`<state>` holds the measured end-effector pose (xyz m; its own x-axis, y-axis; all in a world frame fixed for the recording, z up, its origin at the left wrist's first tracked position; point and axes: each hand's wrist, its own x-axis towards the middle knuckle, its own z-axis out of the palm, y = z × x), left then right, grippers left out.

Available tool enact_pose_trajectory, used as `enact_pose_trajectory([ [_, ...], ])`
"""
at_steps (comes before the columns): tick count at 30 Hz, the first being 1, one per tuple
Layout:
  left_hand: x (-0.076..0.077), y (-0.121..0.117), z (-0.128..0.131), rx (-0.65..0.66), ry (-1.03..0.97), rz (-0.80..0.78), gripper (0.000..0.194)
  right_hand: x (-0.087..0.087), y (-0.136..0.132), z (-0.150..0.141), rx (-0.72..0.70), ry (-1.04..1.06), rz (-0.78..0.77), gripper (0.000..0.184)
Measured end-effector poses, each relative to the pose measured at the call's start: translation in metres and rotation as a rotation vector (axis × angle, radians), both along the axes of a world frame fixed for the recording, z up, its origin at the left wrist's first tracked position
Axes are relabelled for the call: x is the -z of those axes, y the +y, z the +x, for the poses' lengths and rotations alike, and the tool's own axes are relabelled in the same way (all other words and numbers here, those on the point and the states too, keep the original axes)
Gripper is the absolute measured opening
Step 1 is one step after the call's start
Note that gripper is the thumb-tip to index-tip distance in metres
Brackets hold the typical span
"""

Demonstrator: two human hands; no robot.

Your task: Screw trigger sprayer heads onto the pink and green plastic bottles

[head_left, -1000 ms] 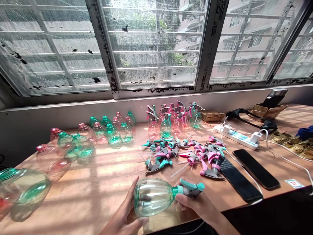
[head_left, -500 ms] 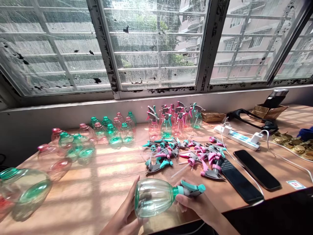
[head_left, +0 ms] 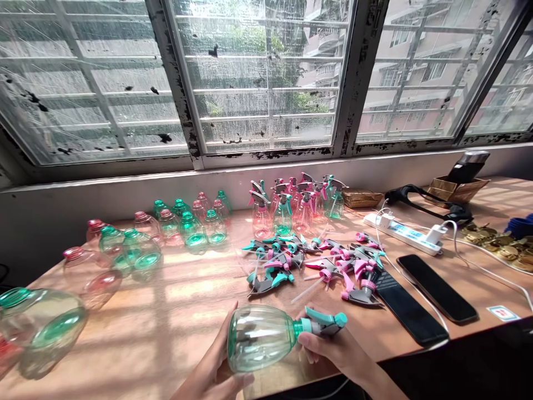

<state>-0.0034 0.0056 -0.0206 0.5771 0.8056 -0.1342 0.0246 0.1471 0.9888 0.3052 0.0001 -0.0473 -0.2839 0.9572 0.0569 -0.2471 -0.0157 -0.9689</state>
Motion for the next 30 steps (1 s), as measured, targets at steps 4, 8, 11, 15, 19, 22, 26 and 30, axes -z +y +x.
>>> enact_pose_trajectory([
  [4, -0.006, -0.003, 0.002, -0.02, 0.036, 0.031, 0.098, 0.001, 0.0, 0.001, 0.003, -0.003, -0.003, 0.043],
  [8, -0.004, -0.005, 0.003, -0.036, 0.01, 0.015, 0.099, 0.001, 0.0, 0.001, 0.003, -0.015, -0.002, 0.043],
  [11, 0.0, -0.004, 0.001, -0.033, -0.021, 0.023, 0.095, 0.003, 0.001, 0.001, -0.004, -0.006, 0.006, 0.043],
  [15, 0.001, -0.002, -0.001, -0.024, 0.033, 0.002, 0.092, 0.003, 0.002, 0.0, -0.004, -0.026, 0.004, 0.044],
  [19, 0.0, -0.003, 0.0, -0.035, 0.012, 0.014, 0.093, -0.001, 0.001, -0.001, 0.008, -0.023, 0.0, 0.046],
  [22, 0.002, -0.003, -0.001, -0.044, 0.021, 0.008, 0.1, -0.006, -0.001, -0.001, 0.005, -0.016, 0.008, 0.044],
  [26, 0.007, -0.001, -0.004, -0.023, 0.021, 0.027, 0.093, -0.008, -0.001, -0.001, -0.008, 0.001, 0.011, 0.044],
  [30, 0.006, 0.0, -0.003, -0.002, -0.007, 0.003, 0.086, -0.006, 0.0, -0.001, -0.007, 0.018, 0.001, 0.044],
])
